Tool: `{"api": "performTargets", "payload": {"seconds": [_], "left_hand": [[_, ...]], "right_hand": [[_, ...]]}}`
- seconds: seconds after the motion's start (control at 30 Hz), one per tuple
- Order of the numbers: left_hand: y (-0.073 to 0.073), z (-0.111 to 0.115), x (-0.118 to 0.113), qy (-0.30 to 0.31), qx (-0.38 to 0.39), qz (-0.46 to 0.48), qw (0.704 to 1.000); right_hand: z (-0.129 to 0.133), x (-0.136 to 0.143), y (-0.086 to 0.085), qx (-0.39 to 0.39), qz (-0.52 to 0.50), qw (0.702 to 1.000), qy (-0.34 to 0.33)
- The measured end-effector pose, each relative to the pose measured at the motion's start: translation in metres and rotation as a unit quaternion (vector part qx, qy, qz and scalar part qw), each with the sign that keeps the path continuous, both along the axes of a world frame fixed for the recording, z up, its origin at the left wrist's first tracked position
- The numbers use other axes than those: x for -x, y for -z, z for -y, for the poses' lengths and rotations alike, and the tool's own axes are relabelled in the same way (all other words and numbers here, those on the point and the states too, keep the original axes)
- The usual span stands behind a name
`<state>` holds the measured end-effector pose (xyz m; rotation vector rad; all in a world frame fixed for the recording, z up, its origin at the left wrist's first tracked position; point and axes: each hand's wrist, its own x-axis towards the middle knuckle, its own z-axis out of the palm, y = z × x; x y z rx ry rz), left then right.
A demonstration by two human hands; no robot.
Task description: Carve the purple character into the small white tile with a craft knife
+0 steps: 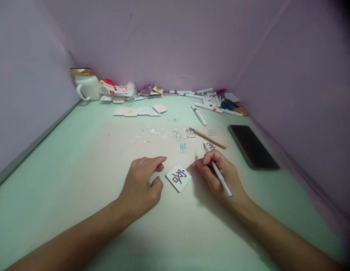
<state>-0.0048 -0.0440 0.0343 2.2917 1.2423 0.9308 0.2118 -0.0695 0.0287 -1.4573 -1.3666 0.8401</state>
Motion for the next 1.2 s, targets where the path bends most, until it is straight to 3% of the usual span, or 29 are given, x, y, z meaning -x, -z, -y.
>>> {"api": "performTargets", "payload": {"seconds": [0.17, 0.4, 0.63, 0.73, 0.93, 1.0, 1.13, 1.2], "left_hand": [[0.001, 0.0, 0.0, 0.044, -0.034, -0.045, 0.997], [0.001, 0.0, -0.001, 0.087, -0.011, 0.022, 0.996], [-0.003, 0.002, -0.005, 0.113, -0.039, 0.048, 0.992], [-0.007, 0.002, -0.004, 0.085, -0.028, 0.042, 0.995], [-0.007, 0.0, 0.003, -0.066, -0.003, 0.042, 0.997], [-0.005, 0.0, 0.005, -0.034, -0.002, 0.027, 0.999], [-0.002, 0.002, 0.001, 0.116, -0.027, -0.03, 0.992], [0.0, 0.002, -0.002, 0.16, -0.016, -0.063, 0.985]], "right_hand": [[0.006, 0.0, -0.006, 0.039, 0.079, 0.996, -0.01], [0.008, 0.001, -0.008, 0.037, 0.106, 0.992, -0.061], [0.009, -0.002, -0.009, 0.028, 0.094, 0.991, -0.092], [0.009, -0.001, -0.01, 0.027, 0.102, 0.99, -0.089], [0.008, -0.001, -0.006, 0.029, 0.079, 0.993, -0.083], [0.008, -0.002, -0.005, 0.025, 0.081, 0.992, -0.091], [0.008, -0.001, -0.007, 0.019, 0.086, 0.992, -0.092], [0.009, 0.0, -0.01, 0.019, 0.103, 0.99, -0.099]]}}
